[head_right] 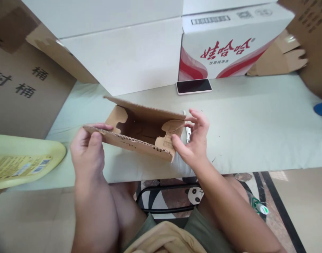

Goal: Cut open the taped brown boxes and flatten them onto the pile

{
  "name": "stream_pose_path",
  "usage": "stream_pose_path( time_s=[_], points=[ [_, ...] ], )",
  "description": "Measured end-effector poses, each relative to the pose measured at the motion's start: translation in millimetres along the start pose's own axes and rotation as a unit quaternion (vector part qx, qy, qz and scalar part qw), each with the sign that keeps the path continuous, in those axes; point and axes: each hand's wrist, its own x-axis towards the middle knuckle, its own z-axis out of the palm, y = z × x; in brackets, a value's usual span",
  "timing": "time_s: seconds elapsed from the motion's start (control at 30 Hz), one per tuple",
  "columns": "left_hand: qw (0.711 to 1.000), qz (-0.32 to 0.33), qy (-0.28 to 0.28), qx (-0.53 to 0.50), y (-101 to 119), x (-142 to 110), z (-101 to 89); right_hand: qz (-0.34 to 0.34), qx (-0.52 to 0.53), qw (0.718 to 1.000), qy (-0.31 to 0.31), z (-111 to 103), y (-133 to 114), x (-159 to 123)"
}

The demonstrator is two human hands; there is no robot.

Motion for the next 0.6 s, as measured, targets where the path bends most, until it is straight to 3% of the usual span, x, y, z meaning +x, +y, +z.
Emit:
stream_pose_path(
  time_s=[0.1, 0.17, 0.27, 0.4, 0.5, 0.6],
  points=[
    [1.0, 0.017, 0.012, 0.015, -5.0, 1.5, -1.1, 0.008, 0.038, 0.996, -0.082, -3.8, 0.1, 0.7],
    [0.998, 0.051, 0.03, 0.035, -7.8, 4.2, -2.3, 0.003, 0.05, 0.994, -0.102, -6.9, -0.3, 1.2],
    [0.992, 0.083, 0.008, 0.093, -10.0, 8.4, -5.9, 0.023, 0.057, 0.993, -0.104, -8.3, 1.4, 0.5],
    [0.99, 0.075, -0.039, 0.116, -12.3, 10.8, -10.6, 0.066, 0.058, 0.993, -0.079, -3.5, 10.5, -0.4],
    [0.991, 0.084, 0.01, 0.104, -15.6, 11.4, -12.3, 0.128, 0.061, 0.99, -0.026, -1.9, 21.9, 3.2],
    [0.99, 0.081, 0.058, 0.103, -18.6, 12.2, -13.8, 0.229, 0.034, 0.971, -0.053, -5.5, 32.4, 9.0]
  ],
)
